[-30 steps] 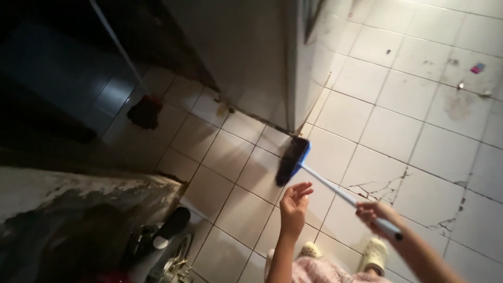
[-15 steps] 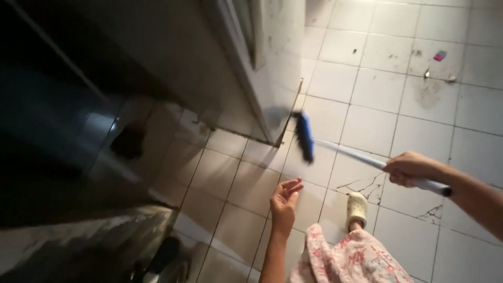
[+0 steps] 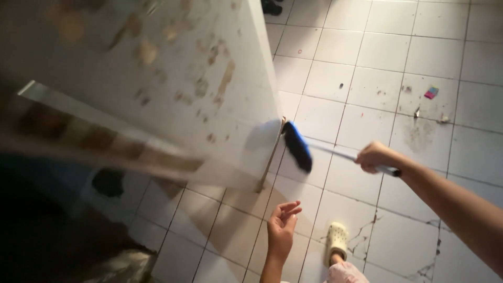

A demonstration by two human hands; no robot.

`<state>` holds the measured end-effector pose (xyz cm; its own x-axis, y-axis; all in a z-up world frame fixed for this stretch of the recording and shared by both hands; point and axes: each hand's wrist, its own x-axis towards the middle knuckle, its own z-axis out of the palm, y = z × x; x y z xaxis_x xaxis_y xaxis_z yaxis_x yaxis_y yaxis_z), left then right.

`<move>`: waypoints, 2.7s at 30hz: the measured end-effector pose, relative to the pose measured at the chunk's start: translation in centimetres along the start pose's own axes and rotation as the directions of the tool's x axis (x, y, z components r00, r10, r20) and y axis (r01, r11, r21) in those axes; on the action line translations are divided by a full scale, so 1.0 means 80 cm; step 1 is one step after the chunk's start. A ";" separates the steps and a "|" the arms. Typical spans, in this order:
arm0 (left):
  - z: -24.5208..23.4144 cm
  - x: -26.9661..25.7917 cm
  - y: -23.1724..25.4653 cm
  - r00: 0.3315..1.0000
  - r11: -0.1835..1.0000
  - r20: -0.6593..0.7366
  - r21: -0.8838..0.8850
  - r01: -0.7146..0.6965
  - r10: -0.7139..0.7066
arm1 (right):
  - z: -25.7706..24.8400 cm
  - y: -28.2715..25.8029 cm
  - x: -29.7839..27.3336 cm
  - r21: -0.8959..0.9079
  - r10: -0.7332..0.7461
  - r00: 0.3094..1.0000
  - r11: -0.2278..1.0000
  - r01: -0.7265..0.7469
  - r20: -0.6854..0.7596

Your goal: Sweeping the tiled floor in a garage or storage area around motorcycles and a refrigerator.

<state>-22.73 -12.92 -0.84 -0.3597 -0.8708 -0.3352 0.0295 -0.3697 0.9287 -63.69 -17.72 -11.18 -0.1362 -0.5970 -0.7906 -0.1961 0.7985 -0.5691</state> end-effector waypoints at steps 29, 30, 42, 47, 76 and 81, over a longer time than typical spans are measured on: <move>0.245 0.200 0.048 0.971 0.997 0.226 0.040 0.068 -0.075 | -0.182 -0.036 0.000 -0.399 0.036 0.963 0.905 -0.144 -0.267; 0.247 0.204 0.048 0.967 0.993 0.230 0.069 0.096 -0.109 | -0.174 -0.050 0.006 -0.340 0.004 0.947 0.933 -0.119 -0.321; 0.269 0.360 0.058 0.864 0.995 0.494 0.056 0.078 -0.095 | -0.180 -0.012 -0.153 0.134 0.304 0.937 0.950 -0.284 -0.173; 0.275 0.417 0.093 0.761 0.997 0.644 0.050 0.056 -0.075 | -0.144 0.026 -0.119 0.110 0.409 0.904 0.911 -0.398 -0.120; 0.415 0.178 -0.087 -0.247 0.670 0.966 -0.135 -0.730 -0.075 | 0.085 0.010 -0.358 0.966 0.669 0.710 0.049 0.254 -0.221; 0.447 0.093 -0.123 -0.410 0.807 0.911 -0.213 -0.550 -0.039 | 0.086 0.053 -0.398 0.988 0.790 0.608 -0.017 0.151 -0.079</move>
<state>-59.07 -4.18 -6.81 -0.7035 0.6669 0.2457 0.4203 0.1116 0.9005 -53.50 5.20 10.01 -0.3147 0.2622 -0.9122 0.9426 -0.0265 -0.3328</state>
